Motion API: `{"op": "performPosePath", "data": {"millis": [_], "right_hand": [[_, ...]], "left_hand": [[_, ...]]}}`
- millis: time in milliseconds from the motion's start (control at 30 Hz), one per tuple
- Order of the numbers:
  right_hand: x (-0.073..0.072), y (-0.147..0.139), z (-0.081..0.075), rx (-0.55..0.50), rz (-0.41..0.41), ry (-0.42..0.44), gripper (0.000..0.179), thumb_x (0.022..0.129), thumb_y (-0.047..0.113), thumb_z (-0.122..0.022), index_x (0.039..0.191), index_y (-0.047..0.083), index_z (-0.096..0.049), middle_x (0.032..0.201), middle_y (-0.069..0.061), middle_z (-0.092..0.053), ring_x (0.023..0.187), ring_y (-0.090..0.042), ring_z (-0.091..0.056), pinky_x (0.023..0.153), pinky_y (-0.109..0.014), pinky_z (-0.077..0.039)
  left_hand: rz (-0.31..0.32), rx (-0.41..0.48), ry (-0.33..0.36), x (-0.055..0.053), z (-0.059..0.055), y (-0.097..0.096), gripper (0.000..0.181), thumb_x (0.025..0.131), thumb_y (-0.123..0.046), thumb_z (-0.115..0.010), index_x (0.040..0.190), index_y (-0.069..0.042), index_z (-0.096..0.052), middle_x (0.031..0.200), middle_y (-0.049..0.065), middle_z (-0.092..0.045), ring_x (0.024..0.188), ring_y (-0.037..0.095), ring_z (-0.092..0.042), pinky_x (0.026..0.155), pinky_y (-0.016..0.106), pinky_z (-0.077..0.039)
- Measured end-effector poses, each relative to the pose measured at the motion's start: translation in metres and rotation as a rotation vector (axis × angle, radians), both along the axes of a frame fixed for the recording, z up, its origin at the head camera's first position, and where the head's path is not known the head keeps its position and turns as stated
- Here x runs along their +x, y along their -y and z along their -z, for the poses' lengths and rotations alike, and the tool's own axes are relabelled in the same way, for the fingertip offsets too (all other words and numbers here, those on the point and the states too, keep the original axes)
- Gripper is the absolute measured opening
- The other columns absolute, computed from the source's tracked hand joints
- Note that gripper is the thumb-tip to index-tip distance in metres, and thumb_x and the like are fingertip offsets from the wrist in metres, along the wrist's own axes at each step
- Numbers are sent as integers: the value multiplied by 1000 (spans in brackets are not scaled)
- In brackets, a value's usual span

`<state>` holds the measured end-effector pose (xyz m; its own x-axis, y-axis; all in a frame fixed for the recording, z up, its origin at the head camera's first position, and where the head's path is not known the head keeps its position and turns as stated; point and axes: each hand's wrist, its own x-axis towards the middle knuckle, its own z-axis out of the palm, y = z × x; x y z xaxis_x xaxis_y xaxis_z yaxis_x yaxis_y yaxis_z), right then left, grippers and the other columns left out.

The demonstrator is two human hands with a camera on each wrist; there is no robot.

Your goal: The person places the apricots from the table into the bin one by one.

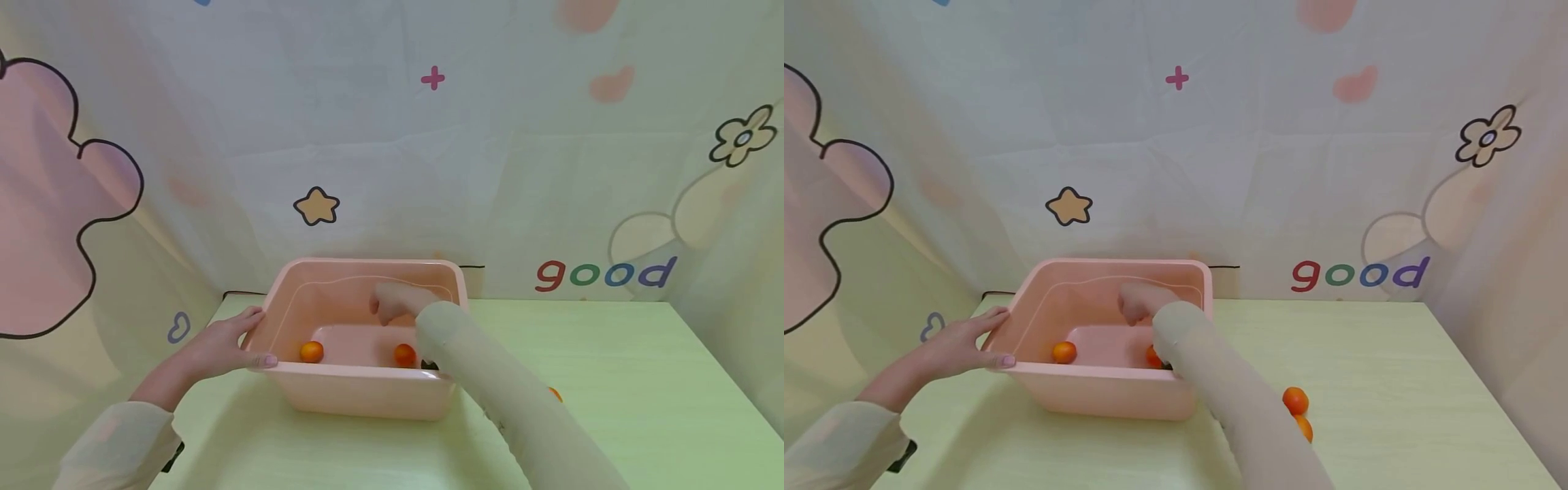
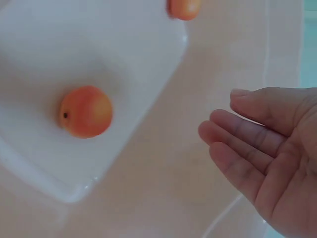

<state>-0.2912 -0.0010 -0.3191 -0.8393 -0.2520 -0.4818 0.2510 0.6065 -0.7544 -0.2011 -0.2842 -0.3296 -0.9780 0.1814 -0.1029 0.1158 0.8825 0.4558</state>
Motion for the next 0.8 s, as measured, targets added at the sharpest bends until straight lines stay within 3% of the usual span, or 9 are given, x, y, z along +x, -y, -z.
{"op": "performPosePath", "data": {"millis": [100, 167, 233, 367, 500, 633, 800], "right_hand": [[-17, 0, -1, 168, -298, -196, 17, 71, 5, -57, 84, 16, -59, 82, 0, -51, 83, -20, -48, 63, -29, -43], [-27, -3, -3, 262, -420, -284, 18, 74, 5, -59, 85, 19, -60, 85, 3, -54, 84, -19, -50, 69, -29, -46], [-31, -6, -12, 338, -496, -308, 22, 76, 9, -63, 93, 23, -61, 95, 5, -57, 91, -18, -51, 78, -32, -48], [-28, -21, -31, 362, -562, -329, 28, 81, 13, -58, 108, 23, -58, 111, 5, -56, 103, -17, -48, 89, -38, -43], [-28, -37, -44, 418, -584, -474, 28, 80, 16, -63, 108, 19, -61, 108, 2, -58, 96, -16, -53, 84, -31, -48], [-29, -61, -48, 347, -545, -463, 30, 81, 13, -61, 111, 12, -58, 110, -4, -58, 98, -20, -54, 86, -32, -48], [-31, -99, -41, 244, -523, -423, 35, 83, 10, -56, 117, 3, -53, 114, -13, -56, 100, -24, -52, 88, -36, -47]], "left_hand": [[3, -7, -2, 0, 0, 0, 100, 66, -57, -66, 140, -6, -23, 140, 22, -30, 117, 43, -40, 83, 57, -43], [2, -10, -4, 0, 1, 1, 100, 66, -58, -66, 140, -5, -23, 140, 22, -30, 117, 43, -40, 83, 57, -43], [0, -11, -3, -1, 2, 2, 101, 65, -59, -65, 140, -5, -23, 140, 22, -30, 117, 43, -40, 83, 57, -43], [-4, -13, -3, -1, 2, 2, 102, 65, -59, -65, 140, -5, -23, 140, 22, -31, 116, 43, -40, 82, 57, -44], [0, -11, -8, 0, 1, 0, 101, 65, -59, -65, 140, -5, -23, 139, 22, -31, 116, 43, -40, 81, 58, -43], [5, -13, -9, 1, -1, -2, 101, 66, -57, -66, 140, -4, -23, 139, 24, -31, 116, 45, -40, 81, 58, -43], [14, -19, -11, 1, -2, -3, 100, 67, -56, -66, 140, -4, -23, 137, 23, -34, 114, 43, -42, 81, 58, -43]]}}
